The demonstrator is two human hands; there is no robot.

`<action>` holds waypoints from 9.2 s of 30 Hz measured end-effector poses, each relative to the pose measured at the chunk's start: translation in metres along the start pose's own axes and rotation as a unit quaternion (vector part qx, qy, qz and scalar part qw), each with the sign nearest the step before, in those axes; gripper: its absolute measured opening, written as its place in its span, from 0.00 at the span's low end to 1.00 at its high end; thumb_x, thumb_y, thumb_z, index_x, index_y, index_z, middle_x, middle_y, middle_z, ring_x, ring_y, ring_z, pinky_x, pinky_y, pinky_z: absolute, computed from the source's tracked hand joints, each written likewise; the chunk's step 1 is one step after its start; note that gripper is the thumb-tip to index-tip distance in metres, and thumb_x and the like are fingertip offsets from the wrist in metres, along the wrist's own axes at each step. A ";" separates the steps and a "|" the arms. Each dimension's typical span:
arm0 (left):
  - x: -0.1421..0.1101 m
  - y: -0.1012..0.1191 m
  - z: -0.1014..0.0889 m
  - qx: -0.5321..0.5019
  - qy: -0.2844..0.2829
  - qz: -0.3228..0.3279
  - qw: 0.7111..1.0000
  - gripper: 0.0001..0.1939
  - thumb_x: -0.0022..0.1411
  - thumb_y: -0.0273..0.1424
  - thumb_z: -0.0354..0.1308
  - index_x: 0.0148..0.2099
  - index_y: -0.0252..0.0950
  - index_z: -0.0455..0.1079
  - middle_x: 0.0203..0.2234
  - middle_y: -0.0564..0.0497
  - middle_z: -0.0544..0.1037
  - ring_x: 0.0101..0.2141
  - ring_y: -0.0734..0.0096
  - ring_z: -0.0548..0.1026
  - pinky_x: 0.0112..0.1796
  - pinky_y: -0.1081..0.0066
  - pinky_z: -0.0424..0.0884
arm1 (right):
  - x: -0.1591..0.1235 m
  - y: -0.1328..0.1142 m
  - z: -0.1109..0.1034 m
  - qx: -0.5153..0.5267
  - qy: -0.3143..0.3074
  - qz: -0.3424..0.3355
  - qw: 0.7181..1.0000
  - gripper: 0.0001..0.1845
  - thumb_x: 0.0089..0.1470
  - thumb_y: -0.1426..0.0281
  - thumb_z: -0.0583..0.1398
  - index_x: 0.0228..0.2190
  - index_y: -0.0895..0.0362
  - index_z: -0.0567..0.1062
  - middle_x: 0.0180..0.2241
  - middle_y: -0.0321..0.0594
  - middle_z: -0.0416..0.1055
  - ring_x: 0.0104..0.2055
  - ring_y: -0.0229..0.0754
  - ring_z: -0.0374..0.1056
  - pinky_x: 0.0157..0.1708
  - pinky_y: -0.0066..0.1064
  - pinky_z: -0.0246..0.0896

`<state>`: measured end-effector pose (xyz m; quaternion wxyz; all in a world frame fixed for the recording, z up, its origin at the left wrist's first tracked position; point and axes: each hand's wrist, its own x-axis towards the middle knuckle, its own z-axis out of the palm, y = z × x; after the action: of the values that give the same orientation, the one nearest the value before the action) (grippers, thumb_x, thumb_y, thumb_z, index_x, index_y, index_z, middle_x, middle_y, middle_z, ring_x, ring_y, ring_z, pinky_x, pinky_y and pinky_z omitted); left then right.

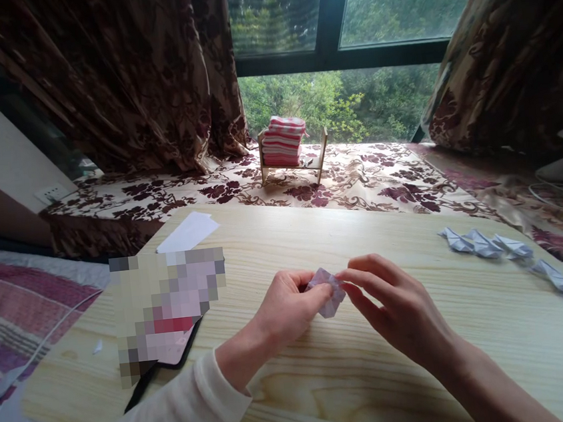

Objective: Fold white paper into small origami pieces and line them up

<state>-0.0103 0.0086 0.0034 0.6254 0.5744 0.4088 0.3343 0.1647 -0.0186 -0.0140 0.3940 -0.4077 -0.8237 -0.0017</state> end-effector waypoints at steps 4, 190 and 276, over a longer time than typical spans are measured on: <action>-0.001 -0.001 0.000 0.016 -0.020 0.000 1.000 0.11 0.52 0.33 0.56 0.23 0.31 0.67 0.18 0.55 0.62 0.23 0.76 0.59 0.26 0.73 0.54 | 0.000 0.000 -0.002 -0.001 0.006 -0.014 1.000 0.14 0.57 0.78 0.56 0.43 0.53 0.73 0.36 0.43 0.69 0.35 0.39 0.67 0.32 0.30 0.64; 0.000 -0.004 0.002 -0.159 0.056 -0.055 0.984 0.13 0.46 0.35 0.66 0.28 0.27 0.77 0.20 0.49 0.74 0.24 0.76 0.67 0.29 0.74 0.63 | 0.010 -0.011 -0.008 0.114 0.017 0.150 0.982 0.06 0.60 0.73 0.54 0.36 0.55 0.71 0.34 0.38 0.68 0.35 0.37 0.65 0.33 0.28 0.61; -0.004 -0.002 0.009 -0.094 0.019 -0.019 0.995 0.11 0.49 0.34 0.63 0.28 0.29 0.76 0.22 0.48 0.76 0.26 0.72 0.70 0.31 0.72 0.65 | 0.007 -0.013 0.000 0.201 -0.016 0.258 0.945 0.12 0.57 0.64 0.58 0.26 0.57 0.72 0.24 0.37 0.69 0.27 0.38 0.65 0.28 0.29 0.60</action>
<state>-0.0045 0.0007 0.0023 0.6749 0.4990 0.3983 0.3701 0.1534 -0.0220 -0.0054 0.4414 -0.5186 -0.6797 0.2725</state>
